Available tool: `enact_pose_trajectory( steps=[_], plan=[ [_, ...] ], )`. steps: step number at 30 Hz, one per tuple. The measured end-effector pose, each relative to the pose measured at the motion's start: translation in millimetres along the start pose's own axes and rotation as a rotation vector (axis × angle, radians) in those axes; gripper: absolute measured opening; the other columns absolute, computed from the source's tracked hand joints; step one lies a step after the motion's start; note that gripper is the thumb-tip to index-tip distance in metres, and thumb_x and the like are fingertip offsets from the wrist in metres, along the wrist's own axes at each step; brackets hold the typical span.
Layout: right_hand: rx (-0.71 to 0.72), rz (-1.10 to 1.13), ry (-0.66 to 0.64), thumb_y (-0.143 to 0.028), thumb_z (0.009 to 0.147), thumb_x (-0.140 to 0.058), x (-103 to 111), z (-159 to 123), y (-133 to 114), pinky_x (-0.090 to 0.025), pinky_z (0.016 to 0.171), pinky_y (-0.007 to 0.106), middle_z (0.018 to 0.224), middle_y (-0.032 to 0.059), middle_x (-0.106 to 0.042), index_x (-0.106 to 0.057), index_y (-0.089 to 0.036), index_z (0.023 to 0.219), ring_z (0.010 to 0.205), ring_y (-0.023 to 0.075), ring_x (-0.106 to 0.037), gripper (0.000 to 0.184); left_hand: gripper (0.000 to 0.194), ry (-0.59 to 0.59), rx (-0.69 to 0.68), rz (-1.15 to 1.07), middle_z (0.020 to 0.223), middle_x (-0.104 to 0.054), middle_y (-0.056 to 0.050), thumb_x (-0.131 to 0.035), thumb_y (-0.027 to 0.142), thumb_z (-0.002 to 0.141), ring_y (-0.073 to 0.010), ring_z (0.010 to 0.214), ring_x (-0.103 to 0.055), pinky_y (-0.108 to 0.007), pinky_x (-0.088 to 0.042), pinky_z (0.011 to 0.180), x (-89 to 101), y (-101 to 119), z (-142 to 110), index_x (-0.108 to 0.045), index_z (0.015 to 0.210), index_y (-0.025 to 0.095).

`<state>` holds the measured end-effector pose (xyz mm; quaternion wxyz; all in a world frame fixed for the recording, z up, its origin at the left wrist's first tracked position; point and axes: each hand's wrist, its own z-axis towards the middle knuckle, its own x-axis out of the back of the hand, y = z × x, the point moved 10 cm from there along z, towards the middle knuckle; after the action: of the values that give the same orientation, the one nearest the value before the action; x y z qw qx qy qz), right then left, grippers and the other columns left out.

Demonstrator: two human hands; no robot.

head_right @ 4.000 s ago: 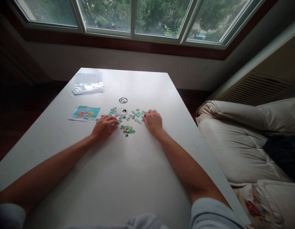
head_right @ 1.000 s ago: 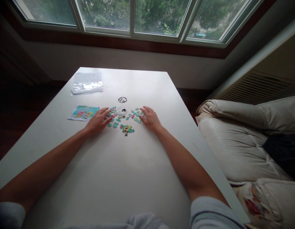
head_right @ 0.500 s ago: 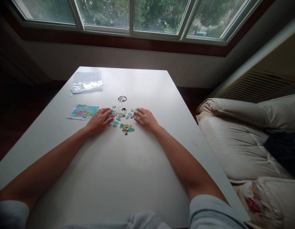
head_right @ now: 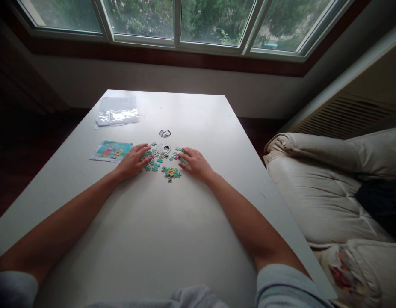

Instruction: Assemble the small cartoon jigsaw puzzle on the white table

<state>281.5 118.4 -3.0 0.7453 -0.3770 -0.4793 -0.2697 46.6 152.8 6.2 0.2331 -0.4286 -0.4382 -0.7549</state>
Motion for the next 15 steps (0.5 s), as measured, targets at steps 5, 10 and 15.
enact_pose_trajectory(
  steps=[5,10,15],
  plan=[
    [-0.004,0.010,-0.012,-0.050,0.101,-0.049,-4,-1,0,-0.033,0.123,0.053,0.162,0.0073,-0.041,-0.055,-0.030,0.146,0.151,0.0300,-0.033,0.049,0.055,0.062,0.118,-0.370,0.147,-0.057,-0.010,-0.043,0.056,0.098,-0.0273,0.137,-0.051,-0.046,-0.038,0.119,10.6,-4,3,-0.061,0.136,0.020],
    [0.010,0.002,-0.017,-0.051,0.102,-0.048,-5,0,-1,-0.031,0.124,0.053,0.162,0.0090,-0.040,-0.055,-0.027,0.146,0.153,0.0296,-0.032,0.051,0.049,0.204,0.245,-0.554,0.134,-0.067,-0.008,-0.046,0.048,0.095,-0.0260,0.122,-0.061,-0.042,-0.046,0.110,25.8,-26,1,-0.066,0.129,0.018],
    [0.010,0.012,-0.013,-0.049,0.101,-0.049,-3,-2,-2,-0.032,0.124,0.054,0.162,0.0084,-0.041,-0.055,-0.028,0.146,0.152,0.0294,-0.032,0.050,0.040,0.378,0.426,-0.485,0.120,-0.072,-0.008,-0.049,0.041,0.089,-0.0236,0.108,-0.065,-0.037,-0.052,0.096,40.6,-73,-6,-0.071,0.113,0.017]
  ],
)
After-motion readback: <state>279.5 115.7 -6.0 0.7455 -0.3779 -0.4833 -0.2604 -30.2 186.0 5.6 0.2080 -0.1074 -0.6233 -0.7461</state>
